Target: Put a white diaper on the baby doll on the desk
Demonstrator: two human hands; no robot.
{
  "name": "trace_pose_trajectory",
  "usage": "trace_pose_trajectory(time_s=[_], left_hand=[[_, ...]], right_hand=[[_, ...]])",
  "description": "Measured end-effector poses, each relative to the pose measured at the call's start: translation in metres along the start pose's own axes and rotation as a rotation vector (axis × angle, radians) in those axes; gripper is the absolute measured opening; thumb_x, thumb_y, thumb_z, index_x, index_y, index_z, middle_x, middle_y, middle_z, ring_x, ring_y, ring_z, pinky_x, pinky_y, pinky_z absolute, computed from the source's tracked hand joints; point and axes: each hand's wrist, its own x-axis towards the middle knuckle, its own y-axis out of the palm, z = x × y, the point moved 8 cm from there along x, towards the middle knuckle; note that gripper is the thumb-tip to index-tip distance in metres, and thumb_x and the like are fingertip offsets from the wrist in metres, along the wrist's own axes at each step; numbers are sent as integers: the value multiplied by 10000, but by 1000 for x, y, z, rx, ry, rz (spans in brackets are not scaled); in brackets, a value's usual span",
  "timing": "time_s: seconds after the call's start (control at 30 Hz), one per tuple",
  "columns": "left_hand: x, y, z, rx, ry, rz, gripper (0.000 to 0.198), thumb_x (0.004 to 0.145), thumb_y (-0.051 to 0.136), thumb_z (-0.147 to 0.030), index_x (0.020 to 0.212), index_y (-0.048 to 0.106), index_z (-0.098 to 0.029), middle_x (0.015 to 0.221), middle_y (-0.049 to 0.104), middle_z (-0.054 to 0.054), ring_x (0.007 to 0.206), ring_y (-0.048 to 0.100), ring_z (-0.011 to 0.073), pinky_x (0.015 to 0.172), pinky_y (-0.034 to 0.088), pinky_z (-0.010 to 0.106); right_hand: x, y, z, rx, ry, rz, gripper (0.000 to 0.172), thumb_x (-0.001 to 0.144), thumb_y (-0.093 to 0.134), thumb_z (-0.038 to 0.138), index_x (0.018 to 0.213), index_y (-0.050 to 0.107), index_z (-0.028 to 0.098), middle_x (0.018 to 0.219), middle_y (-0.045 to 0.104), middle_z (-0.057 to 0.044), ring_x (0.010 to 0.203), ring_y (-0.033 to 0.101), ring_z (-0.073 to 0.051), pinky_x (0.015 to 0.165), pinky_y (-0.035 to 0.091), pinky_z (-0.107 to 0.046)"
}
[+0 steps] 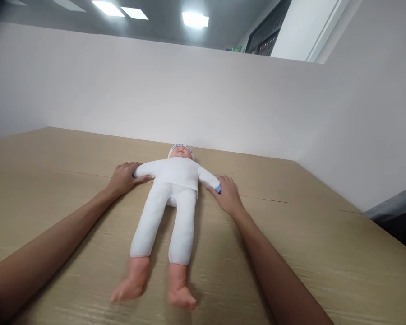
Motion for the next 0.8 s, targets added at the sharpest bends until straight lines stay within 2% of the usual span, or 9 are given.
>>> trace_pose_trajectory(time_s=[0.13, 0.23, 0.33, 0.4, 0.53, 0.67, 0.8], left_hand=[[3, 5, 12, 30, 5, -7, 775, 962, 655, -804, 1528, 673, -275, 1454, 731, 164, 1326, 589, 444, 1129, 402, 556], [3, 6, 16, -27, 23, 37, 787, 972, 661, -771, 1592, 618, -288, 1490, 722, 140, 1356, 593, 433, 1147, 405, 560], [3, 2, 15, -151, 85, 58, 773, 947, 679, -784, 1543, 652, -292, 1491, 734, 107, 1350, 618, 401, 1180, 413, 537], [4, -4, 16, -230, 95, 29, 729, 983, 614, -780, 1481, 691, -253, 1481, 743, 112, 1323, 638, 376, 1182, 432, 511], [5, -10, 25, -305, -26, 3, 661, 1082, 418, -710, 1297, 778, -199, 1317, 811, 119, 1168, 678, 330, 1096, 498, 464], [5, -8, 29, -319, -77, 27, 653, 1055, 454, -731, 1199, 801, -198, 1153, 838, 104, 1063, 691, 306, 973, 540, 413], [4, -6, 32, -314, -87, 34, 654, 1048, 444, -735, 1174, 810, -208, 1116, 844, 92, 985, 693, 292, 951, 537, 414]], right_hand=[[8, 5, -12, 58, 0, 12, 603, 1050, 553, 717, 1367, 660, 215, 1319, 738, -164, 1187, 645, -384, 1039, 495, -524], [6, 6, -17, 79, 10, 49, 622, 1046, 558, 710, 1427, 633, 223, 1366, 725, -157, 1234, 635, -389, 1072, 478, -531], [2, 5, -19, 89, 10, 88, 650, 1037, 560, 722, 1456, 625, 229, 1360, 727, -151, 1232, 628, -386, 1089, 470, -533], [1, 1, -20, 129, 15, 85, 670, 1037, 554, 729, 1460, 632, 214, 1343, 734, -155, 1225, 630, -379, 1102, 471, -528], [3, -4, -27, 211, 46, 53, 651, 1091, 435, 710, 1443, 656, 208, 1372, 739, -157, 1245, 642, -360, 1141, 473, -519], [5, -2, -31, 215, 52, 61, 654, 1087, 411, 746, 1316, 717, 216, 1261, 778, -144, 1163, 673, -343, 1098, 503, -499], [6, -2, -30, 200, 58, 31, 687, 1075, 406, 782, 1295, 729, 217, 1223, 788, -140, 1118, 679, -331, 1077, 515, -488]])
